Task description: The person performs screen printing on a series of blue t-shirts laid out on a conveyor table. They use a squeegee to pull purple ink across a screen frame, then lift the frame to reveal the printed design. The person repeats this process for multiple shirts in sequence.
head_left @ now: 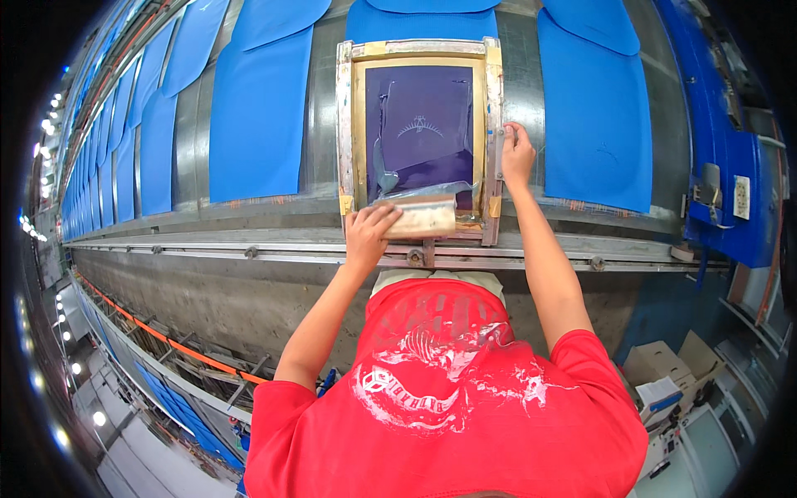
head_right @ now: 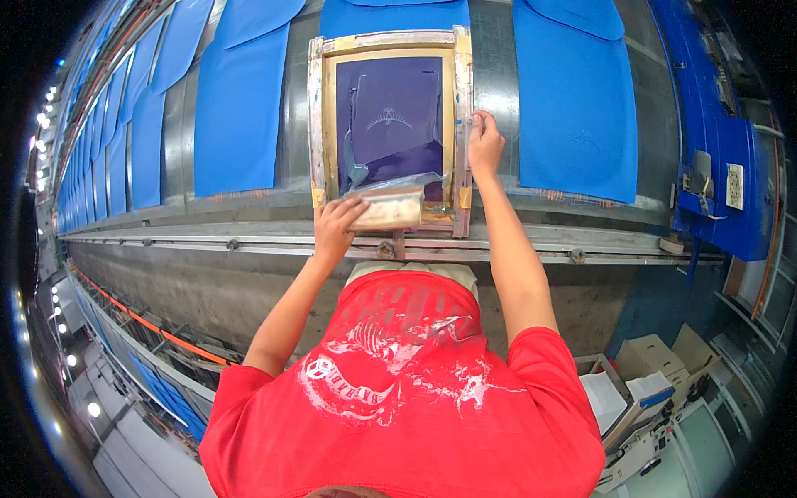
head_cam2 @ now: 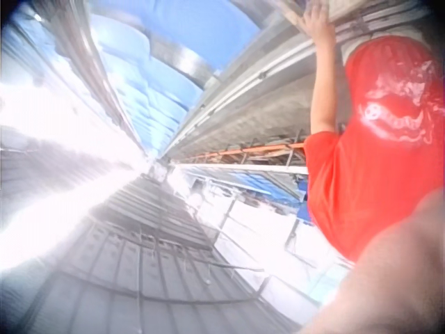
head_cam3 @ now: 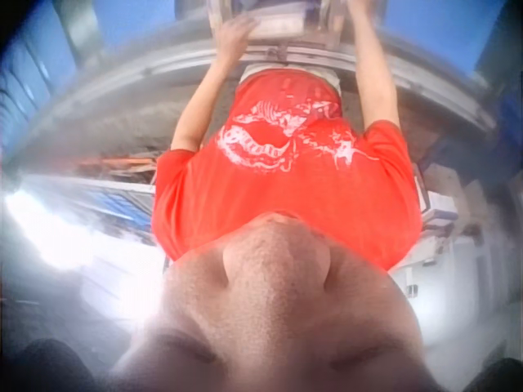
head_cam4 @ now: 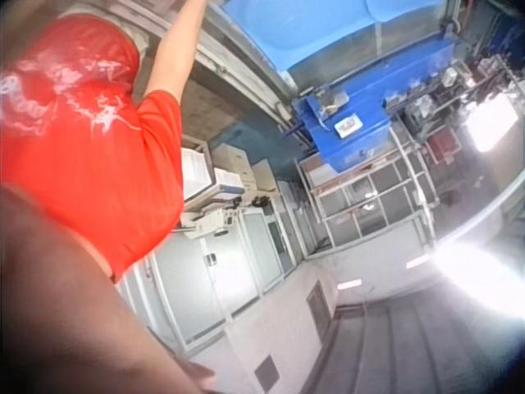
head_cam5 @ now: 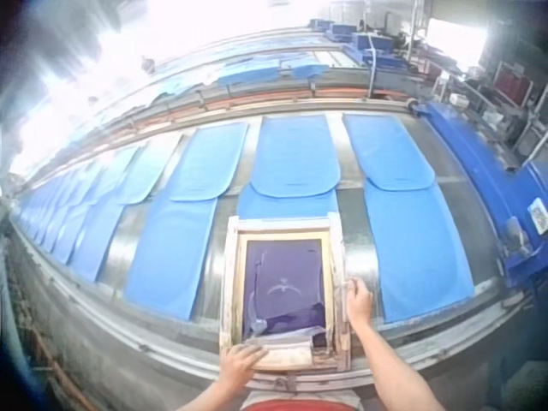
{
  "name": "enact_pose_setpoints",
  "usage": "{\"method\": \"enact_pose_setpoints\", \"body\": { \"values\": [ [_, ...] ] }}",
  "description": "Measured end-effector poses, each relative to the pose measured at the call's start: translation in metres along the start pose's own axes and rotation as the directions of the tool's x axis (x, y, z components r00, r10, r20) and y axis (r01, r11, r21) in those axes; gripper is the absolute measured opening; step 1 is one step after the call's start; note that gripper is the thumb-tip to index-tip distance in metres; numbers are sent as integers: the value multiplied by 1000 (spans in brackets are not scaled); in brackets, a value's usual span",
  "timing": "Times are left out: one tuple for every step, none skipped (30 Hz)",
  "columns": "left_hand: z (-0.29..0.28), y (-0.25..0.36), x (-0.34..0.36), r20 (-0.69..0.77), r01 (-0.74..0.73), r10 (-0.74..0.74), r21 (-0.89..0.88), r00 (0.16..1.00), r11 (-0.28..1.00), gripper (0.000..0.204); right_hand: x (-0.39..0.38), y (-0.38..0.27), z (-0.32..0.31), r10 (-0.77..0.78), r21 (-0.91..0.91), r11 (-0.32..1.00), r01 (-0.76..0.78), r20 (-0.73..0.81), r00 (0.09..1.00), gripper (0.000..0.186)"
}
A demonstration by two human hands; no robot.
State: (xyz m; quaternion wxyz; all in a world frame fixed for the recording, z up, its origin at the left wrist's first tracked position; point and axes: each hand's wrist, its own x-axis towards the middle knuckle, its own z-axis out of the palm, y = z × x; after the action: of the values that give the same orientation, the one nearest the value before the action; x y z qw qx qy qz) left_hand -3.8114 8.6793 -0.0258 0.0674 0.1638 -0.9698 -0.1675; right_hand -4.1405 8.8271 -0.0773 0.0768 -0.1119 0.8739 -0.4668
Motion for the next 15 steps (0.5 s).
{"method": "enact_pose_setpoints", "body": {
  "values": [
    [0,-2,-5,19,-33,33,1,999,999,58,1,4,4,9,-5,1000,-9,-7,1000,23],
    [0,-2,-8,34,-54,54,7,998,999,60,2,9,8,18,-10,1000,-18,-14,1000,23],
    [2,1,-10,49,-77,77,12,996,997,62,3,14,8,28,-15,999,-28,-22,999,24],
    [2,2,-10,67,-93,92,21,994,995,64,3,13,8,29,-17,999,-30,-2,1000,24],
    [10,-1,-7,43,-104,101,54,994,993,66,4,10,6,33,-18,999,-32,16,999,24],
    [13,-5,0,46,-95,92,74,995,993,65,5,10,4,37,-19,999,-37,32,999,25],
    [13,-5,15,45,-87,84,81,995,993,64,5,17,0,2,-67,998,2,58,998,27],
    [14,-6,31,36,-77,74,94,997,993,63,9,21,-5,-40,-108,993,50,87,995,28],
    [20,-13,50,7,-73,73,108,997,992,60,12,24,-9,-80,-148,984,97,116,990,30],
    [28,-22,70,-49,-70,77,131,996,989,59,16,13,-13,-180,-297,928,227,178,968,34],
    [25,-29,96,-18,-59,63,171,998,984,59,19,-10,-23,-261,-428,832,352,258,930,37],
    [20,-35,123,-14,-53,56,155,998,987,57,26,-34,-31,-325,-534,703,469,346,880,41],
    [15,-43,152,34,-25,23,76,999,997,54,34,-61,-31,-357,-401,742,537,442,823,47],
    [12,-54,175,71,0,-4,46,997,999,46,36,-84,-23,-393,-251,773,583,531,751,53],
    [6,-60,202,127,44,-44,8,991,999,40,43,-96,-12,-411,-232,747,624,577,706,51]
  ]
}}
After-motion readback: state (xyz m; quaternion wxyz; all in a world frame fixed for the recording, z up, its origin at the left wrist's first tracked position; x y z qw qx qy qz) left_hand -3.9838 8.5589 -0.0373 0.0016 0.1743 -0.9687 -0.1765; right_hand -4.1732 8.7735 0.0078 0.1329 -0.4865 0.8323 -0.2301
